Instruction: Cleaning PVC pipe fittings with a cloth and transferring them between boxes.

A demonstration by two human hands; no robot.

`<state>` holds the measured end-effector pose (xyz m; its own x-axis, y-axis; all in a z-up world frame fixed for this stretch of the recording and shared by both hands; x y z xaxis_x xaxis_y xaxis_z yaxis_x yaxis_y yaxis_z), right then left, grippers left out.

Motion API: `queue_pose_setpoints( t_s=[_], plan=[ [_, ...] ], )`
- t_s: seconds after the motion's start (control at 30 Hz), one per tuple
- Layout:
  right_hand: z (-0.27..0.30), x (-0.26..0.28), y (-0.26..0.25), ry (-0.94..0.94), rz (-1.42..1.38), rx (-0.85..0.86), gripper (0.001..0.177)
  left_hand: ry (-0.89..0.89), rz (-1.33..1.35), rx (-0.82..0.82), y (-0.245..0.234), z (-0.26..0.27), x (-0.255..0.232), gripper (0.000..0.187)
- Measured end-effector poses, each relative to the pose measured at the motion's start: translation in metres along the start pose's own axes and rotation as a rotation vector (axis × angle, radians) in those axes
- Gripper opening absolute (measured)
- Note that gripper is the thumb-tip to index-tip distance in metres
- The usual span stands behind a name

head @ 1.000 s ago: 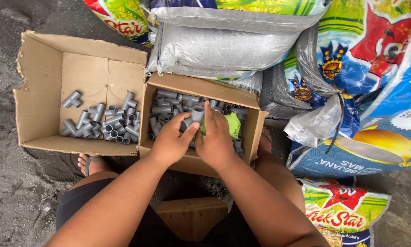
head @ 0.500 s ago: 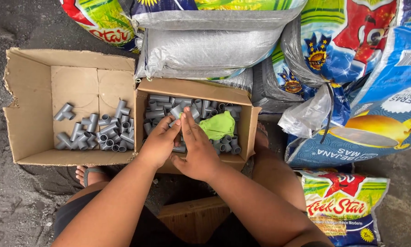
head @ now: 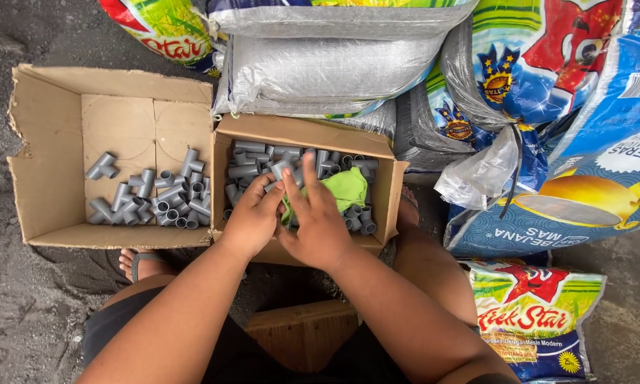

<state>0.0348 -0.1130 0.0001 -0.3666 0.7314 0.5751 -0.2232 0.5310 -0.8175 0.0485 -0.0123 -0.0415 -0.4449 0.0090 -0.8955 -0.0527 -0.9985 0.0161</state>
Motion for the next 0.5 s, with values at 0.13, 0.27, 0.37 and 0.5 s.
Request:
queue_pose_setpoints(
  t_s=[0.13, 0.27, 0.37, 0.5],
  plan=[
    [0.001, -0.013, -0.008, -0.106, -0.007, -0.218, 0.095, 0.045, 0.03, -0.035, -0.008, -0.01, 0.003, 0.039],
    [-0.007, -0.04, -0.001, 0.104, -0.803, -0.195, 0.095, 0.195, -0.063, -0.02, -0.011, -0.001, -0.023, 0.036],
    [-0.012, -0.056, 0.016, 0.171, -0.921, -0.158, 0.092, 0.241, -0.088, -0.021, -0.013, -0.004, -0.024, 0.033],
    [-0.005, -0.071, 0.001, 0.411, -0.753, -0.25, 0.056, 0.296, -0.04, -0.02, -0.02, -0.012, -0.018, 0.035]
  ],
)
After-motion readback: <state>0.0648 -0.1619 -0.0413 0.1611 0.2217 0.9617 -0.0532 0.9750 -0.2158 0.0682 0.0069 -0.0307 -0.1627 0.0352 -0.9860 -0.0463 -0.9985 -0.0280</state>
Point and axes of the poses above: each hand's wrist, its own z-axis away from the middle knuckle, its own y-axis out of the palm, x = y × z, the point moved 10 cm from there along -z, towards the middle knuckle, and after that the axes turned 1 degree about -x, right-handed, at the moved point
